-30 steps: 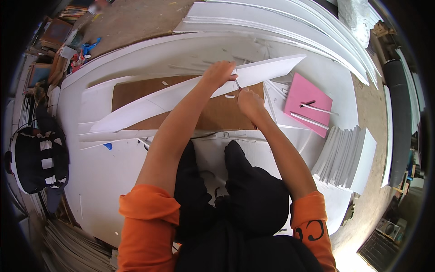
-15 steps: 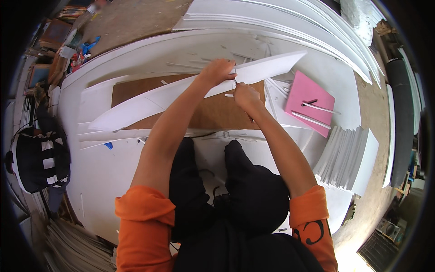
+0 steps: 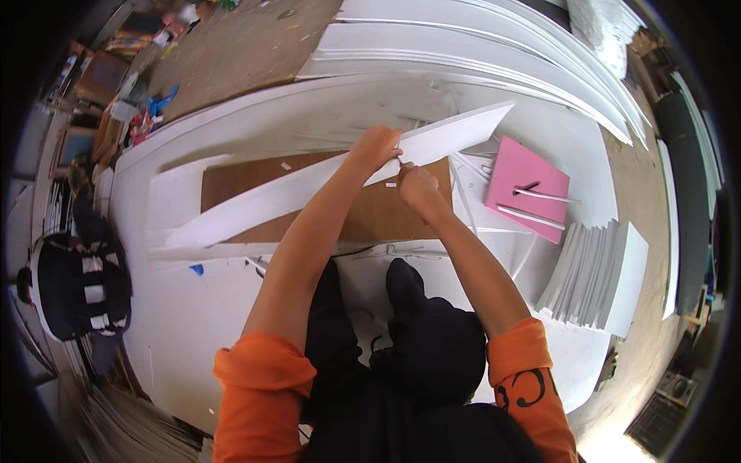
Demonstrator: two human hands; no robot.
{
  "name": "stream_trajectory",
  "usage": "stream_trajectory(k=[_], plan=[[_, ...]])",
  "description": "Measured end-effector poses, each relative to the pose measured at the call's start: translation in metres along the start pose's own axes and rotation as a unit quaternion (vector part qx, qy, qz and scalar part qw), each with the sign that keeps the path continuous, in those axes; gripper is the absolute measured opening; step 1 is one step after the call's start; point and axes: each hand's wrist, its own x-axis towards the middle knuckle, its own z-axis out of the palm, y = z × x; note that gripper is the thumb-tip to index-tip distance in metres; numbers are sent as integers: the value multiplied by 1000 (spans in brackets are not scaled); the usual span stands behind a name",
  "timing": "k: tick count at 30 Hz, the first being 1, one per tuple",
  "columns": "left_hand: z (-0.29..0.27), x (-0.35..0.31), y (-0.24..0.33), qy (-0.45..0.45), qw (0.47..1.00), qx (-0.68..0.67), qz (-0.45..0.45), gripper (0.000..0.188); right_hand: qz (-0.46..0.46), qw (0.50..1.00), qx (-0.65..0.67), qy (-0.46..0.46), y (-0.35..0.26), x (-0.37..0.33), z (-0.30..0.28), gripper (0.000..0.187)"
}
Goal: The person sits on the floor and uses red-handled scissors to cut long, thin strips from white plastic sheets. They repeatedly pick up a sheet, cut a strip, and place the cut piece aside, continuing this process for multiple sheets.
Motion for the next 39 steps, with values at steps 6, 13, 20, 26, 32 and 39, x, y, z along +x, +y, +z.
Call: stream_trajectory(k=[6,13,20,26,32,39], plan=[[-5,3,4,0,999,-22,-36,28,6,1000,9,12,14,-17,3,24],[-8,7,0,-20,1000,-12,-19,28,-17,1000,7,-13,7,-15,-7,26],[-7,3,-1,-14,1000,-24,1,27,20,996,-33,-75,3,17,5,32],[-5,4,2,-28,999,3,-31,32,35,996,-23,-76,8,34,16,32],[-2,-3,11,1,996,56,-65,30,1,1000,6,-28,7,10,11,31],[-7,-1,15,2,998,35,-52,24,9,999,7,37,19,-15,20,27]])
